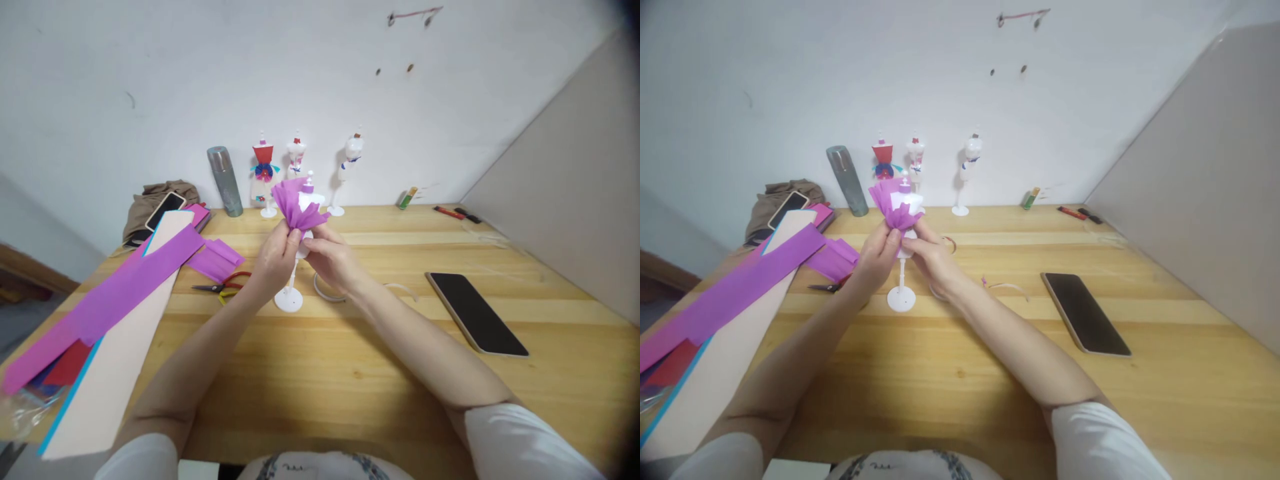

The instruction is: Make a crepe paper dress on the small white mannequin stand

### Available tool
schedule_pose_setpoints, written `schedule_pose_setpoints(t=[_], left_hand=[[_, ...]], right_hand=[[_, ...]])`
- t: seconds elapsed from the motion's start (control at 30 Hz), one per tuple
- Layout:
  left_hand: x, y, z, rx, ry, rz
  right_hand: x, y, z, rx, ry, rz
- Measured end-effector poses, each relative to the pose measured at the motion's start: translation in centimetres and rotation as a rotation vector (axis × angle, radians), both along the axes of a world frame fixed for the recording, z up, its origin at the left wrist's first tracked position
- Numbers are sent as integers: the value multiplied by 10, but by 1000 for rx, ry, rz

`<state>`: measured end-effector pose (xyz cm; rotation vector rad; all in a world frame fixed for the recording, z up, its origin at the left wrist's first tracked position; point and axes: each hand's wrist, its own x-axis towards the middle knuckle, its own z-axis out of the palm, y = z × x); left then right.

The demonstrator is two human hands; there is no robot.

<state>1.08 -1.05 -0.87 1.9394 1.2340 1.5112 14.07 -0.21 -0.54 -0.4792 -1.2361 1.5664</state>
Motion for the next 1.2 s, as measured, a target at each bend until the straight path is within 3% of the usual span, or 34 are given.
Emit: schedule_pose_setpoints(t=[0.17, 0.4, 0.53, 0.7, 1.0, 1.2], left_hand=[[-7, 2, 7, -24, 45, -65], [-11, 14, -3, -52, 98, -67], [-12, 14, -4, -80, 102, -53], [-18, 11, 6, -171, 133, -83], [-40, 8, 24, -347, 371, -135], [-44, 8, 31, -428, 271, -239]], right_hand=[[9, 10, -5, 122, -86, -60], [8, 27, -21, 228, -253, -64], [5, 30, -24, 290, -233, -97], [6, 31, -25, 309, -247, -111], [4, 28, -28, 319, -291, -90], [9, 26, -24, 227, -369, 3]])
